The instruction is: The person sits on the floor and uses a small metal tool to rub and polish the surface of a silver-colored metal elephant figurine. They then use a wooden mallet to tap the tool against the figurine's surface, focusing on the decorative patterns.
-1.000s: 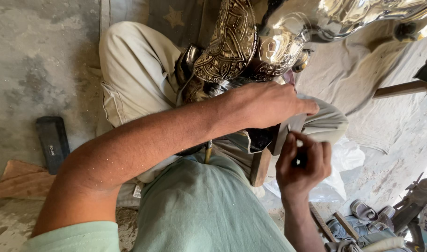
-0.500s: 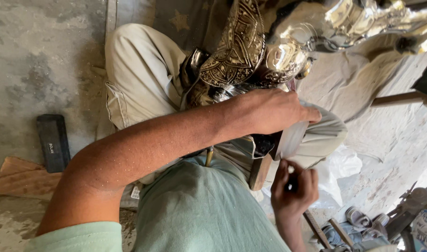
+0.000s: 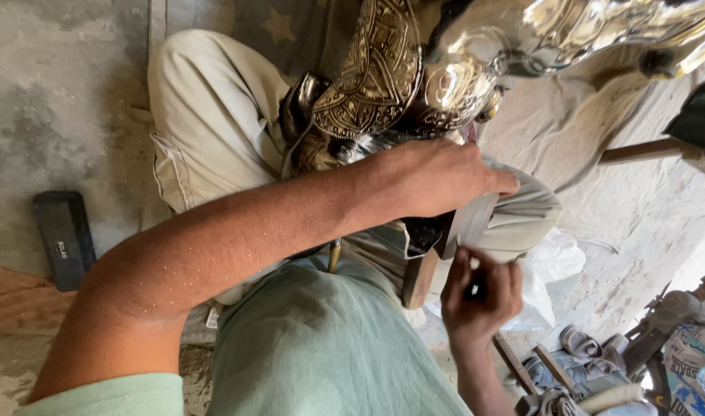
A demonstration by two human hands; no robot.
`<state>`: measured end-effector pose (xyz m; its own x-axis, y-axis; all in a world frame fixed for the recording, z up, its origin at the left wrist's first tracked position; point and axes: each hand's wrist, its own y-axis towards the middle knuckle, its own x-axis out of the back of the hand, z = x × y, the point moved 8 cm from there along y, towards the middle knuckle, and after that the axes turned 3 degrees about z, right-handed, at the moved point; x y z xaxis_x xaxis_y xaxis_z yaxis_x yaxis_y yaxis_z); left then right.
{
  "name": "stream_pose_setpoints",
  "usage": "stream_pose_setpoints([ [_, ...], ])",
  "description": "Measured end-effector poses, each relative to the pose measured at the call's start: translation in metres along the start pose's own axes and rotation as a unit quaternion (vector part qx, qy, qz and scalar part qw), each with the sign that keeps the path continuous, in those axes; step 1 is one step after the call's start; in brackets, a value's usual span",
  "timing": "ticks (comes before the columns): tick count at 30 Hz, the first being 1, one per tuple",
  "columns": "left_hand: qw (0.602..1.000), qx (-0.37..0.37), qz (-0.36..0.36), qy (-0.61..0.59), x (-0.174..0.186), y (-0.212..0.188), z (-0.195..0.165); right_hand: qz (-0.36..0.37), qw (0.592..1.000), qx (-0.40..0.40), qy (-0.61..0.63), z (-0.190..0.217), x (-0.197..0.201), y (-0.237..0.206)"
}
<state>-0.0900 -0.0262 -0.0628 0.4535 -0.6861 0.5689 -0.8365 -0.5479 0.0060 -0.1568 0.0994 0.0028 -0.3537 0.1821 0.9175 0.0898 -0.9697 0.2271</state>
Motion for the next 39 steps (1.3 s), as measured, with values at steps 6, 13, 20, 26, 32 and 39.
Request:
stream_pose_setpoints([
  [6,0.997,0.051,0.047,-0.025,-0.001,-0.010,0.008,0.009,0.995,-0.093,0.040,-0.026,-0.005,0.016],
  [13,0.997,0.050,0.058,0.004,0.005,-0.014,0.004,0.031,0.962,-0.196,0.186,-0.023,0.012,-0.036],
  [20,0.998,0.052,0.044,-0.004,0.003,-0.015,0.006,0.060,0.978,-0.156,0.124,-0.035,-0.004,-0.058],
  [26,0.997,0.054,0.049,-0.027,-0.001,-0.014,0.007,0.036,0.995,-0.070,0.059,-0.024,-0.006,-0.060],
  [32,0.999,0.042,0.013,-0.029,-0.001,-0.019,0.009,0.025,0.998,-0.033,0.045,-0.011,-0.011,-0.054],
  [39,0.993,0.074,0.084,-0.024,-0.008,-0.019,0.009,0.020,1.000,-0.001,-0.005,-0.001,-0.009,-0.029],
])
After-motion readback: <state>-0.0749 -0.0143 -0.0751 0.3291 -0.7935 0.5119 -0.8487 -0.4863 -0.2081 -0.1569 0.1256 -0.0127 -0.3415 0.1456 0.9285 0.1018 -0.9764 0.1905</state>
